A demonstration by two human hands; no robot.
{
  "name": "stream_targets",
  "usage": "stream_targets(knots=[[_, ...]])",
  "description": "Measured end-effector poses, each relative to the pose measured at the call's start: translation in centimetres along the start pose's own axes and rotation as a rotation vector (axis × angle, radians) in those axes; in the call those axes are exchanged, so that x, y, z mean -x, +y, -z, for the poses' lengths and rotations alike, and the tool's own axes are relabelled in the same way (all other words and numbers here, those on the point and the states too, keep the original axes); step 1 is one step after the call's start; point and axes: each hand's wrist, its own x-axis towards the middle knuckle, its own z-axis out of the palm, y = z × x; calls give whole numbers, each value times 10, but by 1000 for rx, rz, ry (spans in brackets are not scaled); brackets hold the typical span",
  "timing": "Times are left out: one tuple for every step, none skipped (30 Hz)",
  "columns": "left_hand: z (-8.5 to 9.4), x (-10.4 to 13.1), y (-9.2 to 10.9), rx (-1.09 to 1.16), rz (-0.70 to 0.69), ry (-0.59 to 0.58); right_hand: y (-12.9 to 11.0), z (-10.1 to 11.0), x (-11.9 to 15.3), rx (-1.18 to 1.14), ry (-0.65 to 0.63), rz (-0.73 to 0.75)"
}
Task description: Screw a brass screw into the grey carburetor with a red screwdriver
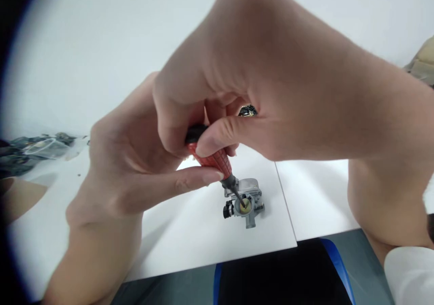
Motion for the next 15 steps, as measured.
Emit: stream_targets(knots=[[-1,0,1,14,-1,-7,-2,-2,-2,125,-15,48],[-2,0,2,29,-8,-12,-3,-5,-5,247,-23,99],[-3,-1,2,42,-15,-13,-4,-8,-7,340,-18,139],[-4,-1,2,51,-22,-10,-4,-12,-10,412,-1,165],[-5,-2,2,55,-28,-8,-5,-16,-13,461,28,171],[-6,-3,2,55,-39,0,-5,-20,-15,490,66,159],[-6,-4,1,49,-43,13,-6,-24,-17,499,106,133],[-6,-4,1,47,-53,26,-8,-27,-19,497,136,101],[-4,-5,1,55,-67,30,-11,-30,-20,488,146,77],[-2,-5,2,63,-82,22,-14,-31,-21,480,133,62],[1,-5,3,62,-87,7,-19,-31,-21,471,98,57],[4,-4,5,51,-77,-17,-25,-30,-20,465,54,65],[7,-4,7,45,-62,-54,-30,-27,-19,459,11,82],[10,-3,10,41,-45,-96,-35,-24,-17,451,-23,102],[13,-2,12,35,-23,-130,-39,-20,-16,438,-45,118]])
